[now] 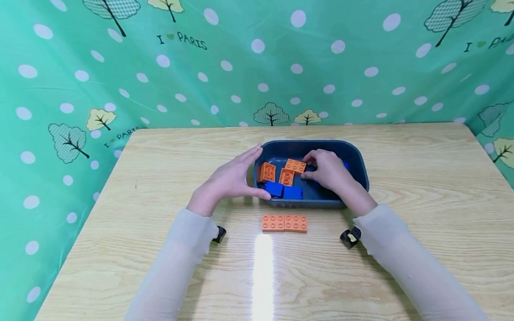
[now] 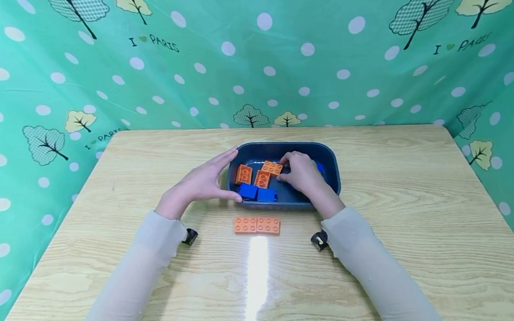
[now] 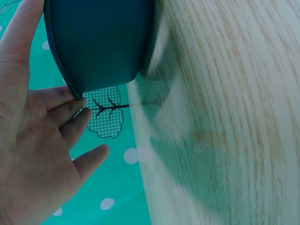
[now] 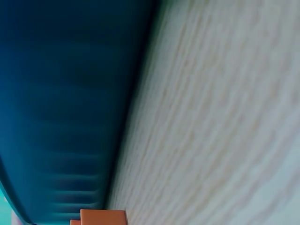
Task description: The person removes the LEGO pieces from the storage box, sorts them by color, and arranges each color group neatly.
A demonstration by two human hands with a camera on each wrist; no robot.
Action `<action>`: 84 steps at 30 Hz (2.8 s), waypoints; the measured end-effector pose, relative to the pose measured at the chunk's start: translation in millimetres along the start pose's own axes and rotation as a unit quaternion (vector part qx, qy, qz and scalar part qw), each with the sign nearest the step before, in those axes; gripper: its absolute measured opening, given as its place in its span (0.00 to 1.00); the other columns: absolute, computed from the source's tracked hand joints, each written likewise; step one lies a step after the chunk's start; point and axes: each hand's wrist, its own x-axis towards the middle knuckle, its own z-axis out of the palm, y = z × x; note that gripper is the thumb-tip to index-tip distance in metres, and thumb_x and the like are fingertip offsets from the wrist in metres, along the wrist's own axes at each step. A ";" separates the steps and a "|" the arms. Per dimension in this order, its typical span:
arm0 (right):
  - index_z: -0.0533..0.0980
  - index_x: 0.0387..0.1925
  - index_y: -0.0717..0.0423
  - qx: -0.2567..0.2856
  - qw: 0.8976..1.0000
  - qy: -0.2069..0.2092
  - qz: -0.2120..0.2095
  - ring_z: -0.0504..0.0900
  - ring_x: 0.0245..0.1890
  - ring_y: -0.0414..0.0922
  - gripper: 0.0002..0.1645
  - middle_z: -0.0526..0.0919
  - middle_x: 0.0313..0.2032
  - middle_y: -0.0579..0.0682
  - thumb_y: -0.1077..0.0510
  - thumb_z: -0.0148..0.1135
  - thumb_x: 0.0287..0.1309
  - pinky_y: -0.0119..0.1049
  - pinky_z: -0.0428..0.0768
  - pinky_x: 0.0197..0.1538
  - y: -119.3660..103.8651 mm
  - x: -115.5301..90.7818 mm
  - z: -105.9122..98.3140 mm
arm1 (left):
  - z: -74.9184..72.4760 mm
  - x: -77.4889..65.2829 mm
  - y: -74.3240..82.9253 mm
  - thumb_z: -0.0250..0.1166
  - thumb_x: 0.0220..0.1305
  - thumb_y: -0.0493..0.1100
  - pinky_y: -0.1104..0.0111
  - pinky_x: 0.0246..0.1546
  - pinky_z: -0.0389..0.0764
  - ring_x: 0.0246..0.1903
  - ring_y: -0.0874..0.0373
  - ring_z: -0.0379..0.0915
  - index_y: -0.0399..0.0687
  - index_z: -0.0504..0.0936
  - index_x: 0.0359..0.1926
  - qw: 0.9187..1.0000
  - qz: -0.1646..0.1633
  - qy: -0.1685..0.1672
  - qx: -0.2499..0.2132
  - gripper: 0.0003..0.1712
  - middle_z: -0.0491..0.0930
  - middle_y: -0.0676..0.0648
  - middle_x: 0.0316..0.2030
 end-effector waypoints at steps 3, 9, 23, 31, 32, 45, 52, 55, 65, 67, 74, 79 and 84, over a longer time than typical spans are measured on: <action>0.79 0.52 0.61 0.006 1.000 0.003 0.004 0.79 0.50 0.53 0.22 0.82 0.49 0.59 0.54 0.71 0.60 0.49 0.79 0.56 -0.1 0.3 0.2 | 0.0 0.0 -0.3 0.72 0.41 0.77 0.49 0.77 0.56 0.80 0.50 0.40 0.57 0.42 0.80 1.000 0.000 -0.001 -0.002 0.74 0.38 0.55 0.81; 0.78 0.53 0.59 0.058 0.998 0.018 0.015 0.79 0.52 0.54 0.20 0.82 0.52 0.59 0.57 0.68 0.62 0.50 0.79 0.59 2.5 -0.3 -1.4 | 0.1 -0.4 -0.9 0.72 0.41 0.77 0.49 0.77 0.56 0.80 0.50 0.40 0.57 0.42 0.80 1.000 0.000 -0.001 -0.004 0.74 0.37 0.56 0.81; 0.77 0.55 0.60 0.176 0.984 0.034 0.016 0.83 0.55 0.55 0.21 0.82 0.56 0.60 0.61 0.68 0.61 0.48 0.81 0.60 6.8 -1.0 -5.0 | 0.1 -0.6 -0.5 0.72 0.40 0.78 0.49 0.76 0.57 0.80 0.50 0.40 0.59 0.41 0.80 1.000 -0.003 -0.001 -0.004 0.75 0.37 0.56 0.81; 0.77 0.56 0.62 0.223 0.974 0.030 0.000 0.84 0.55 0.55 0.21 0.83 0.55 0.61 0.62 0.67 0.62 0.46 0.83 0.58 7.2 -1.7 -5.8 | 0.7 0.3 -1.3 0.71 0.40 0.78 0.49 0.76 0.57 0.80 0.50 0.40 0.59 0.41 0.80 1.000 -0.002 0.002 -0.001 0.75 0.37 0.56 0.81; 0.78 0.56 0.62 0.227 0.973 0.030 -0.002 0.84 0.55 0.55 0.21 0.83 0.55 0.61 0.62 0.67 0.62 0.46 0.83 0.58 7.3 -1.6 -6.0 | 0.9 0.5 -1.4 0.71 0.40 0.78 0.50 0.76 0.57 0.80 0.50 0.40 0.59 0.42 0.80 1.000 -0.001 0.002 -0.001 0.75 0.37 0.56 0.81; 0.78 0.57 0.61 0.256 0.966 0.035 -0.010 0.84 0.54 0.54 0.22 0.82 0.56 0.61 0.61 0.67 0.62 0.42 0.84 0.56 8.5 -4.4 -11.1 | 1.7 0.7 -1.6 0.71 0.40 0.78 0.50 0.77 0.56 0.80 0.51 0.40 0.58 0.42 0.80 1.000 0.001 0.002 -0.004 0.75 0.37 0.56 0.81; 0.78 0.58 0.61 0.259 0.965 0.040 -0.014 0.83 0.55 0.54 0.23 0.82 0.57 0.61 0.57 0.67 0.63 0.30 0.84 0.53 10.8 -13.7 -19.4 | 0.9 -0.6 -0.9 0.71 0.39 0.79 0.49 0.76 0.57 0.80 0.51 0.40 0.58 0.42 0.80 1.000 0.001 0.001 -0.010 0.75 0.38 0.56 0.81; 0.78 0.58 0.61 0.262 0.964 0.042 -0.018 0.84 0.54 0.52 0.24 0.82 0.57 0.62 0.57 0.68 0.62 0.21 0.81 0.48 11.8 -20.2 -23.3 | 0.7 -0.5 -1.0 0.71 0.39 0.79 0.49 0.76 0.58 0.80 0.51 0.41 0.58 0.42 0.80 1.000 0.001 0.002 -0.011 0.75 0.37 0.56 0.81; 0.78 0.57 0.62 0.280 0.959 0.049 -0.026 0.80 0.40 0.24 0.23 0.82 0.55 0.62 0.58 0.68 0.62 0.16 0.80 0.46 15.5 -39.4 -28.8 | 0.6 -0.6 -0.4 0.71 0.39 0.79 0.48 0.76 0.58 0.80 0.51 0.40 0.60 0.41 0.80 1.000 0.000 0.000 -0.010 0.75 0.37 0.57 0.81; 0.78 0.57 0.63 0.280 0.959 0.045 -0.027 0.80 0.41 0.25 0.23 0.82 0.55 0.62 0.58 0.67 0.62 0.17 0.80 0.46 15.4 -43.9 -30.2 | 0.4 -0.9 -0.2 0.71 0.40 0.79 0.48 0.76 0.58 0.80 0.51 0.40 0.60 0.41 0.80 1.000 0.000 -0.001 -0.009 0.75 0.37 0.57 0.81; 0.77 0.58 0.61 0.263 0.964 0.042 -0.023 0.82 0.43 0.30 0.24 0.82 0.54 0.62 0.55 0.68 0.63 0.16 0.80 0.46 14.2 -60.1 -35.6 | 0.4 -1.0 -0.4 0.71 0.40 0.78 0.50 0.76 0.57 0.80 0.51 0.40 0.59 0.41 0.80 1.000 0.002 0.001 -0.001 0.75 0.37 0.57 0.81; 0.77 0.58 0.63 0.268 0.962 0.040 -0.023 0.82 0.41 0.27 0.25 0.82 0.53 0.64 0.56 0.68 0.62 0.17 0.81 0.46 14.1 -72.7 -37.6 | 0.8 -1.0 0.3 0.71 0.40 0.78 0.50 0.76 0.57 0.80 0.51 0.41 0.59 0.41 0.80 1.000 0.001 0.001 -0.001 0.75 0.37 0.57 0.81; 0.77 0.58 0.63 0.271 0.962 0.038 -0.016 0.81 0.41 0.24 0.24 0.81 0.54 0.64 0.58 0.68 0.62 0.19 0.82 0.46 15.9 -83.1 -37.5 | 1.0 -1.3 0.6 0.71 0.40 0.78 0.49 0.76 0.57 0.80 0.50 0.41 0.58 0.41 0.80 1.000 0.001 0.001 -0.001 0.75 0.37 0.57 0.81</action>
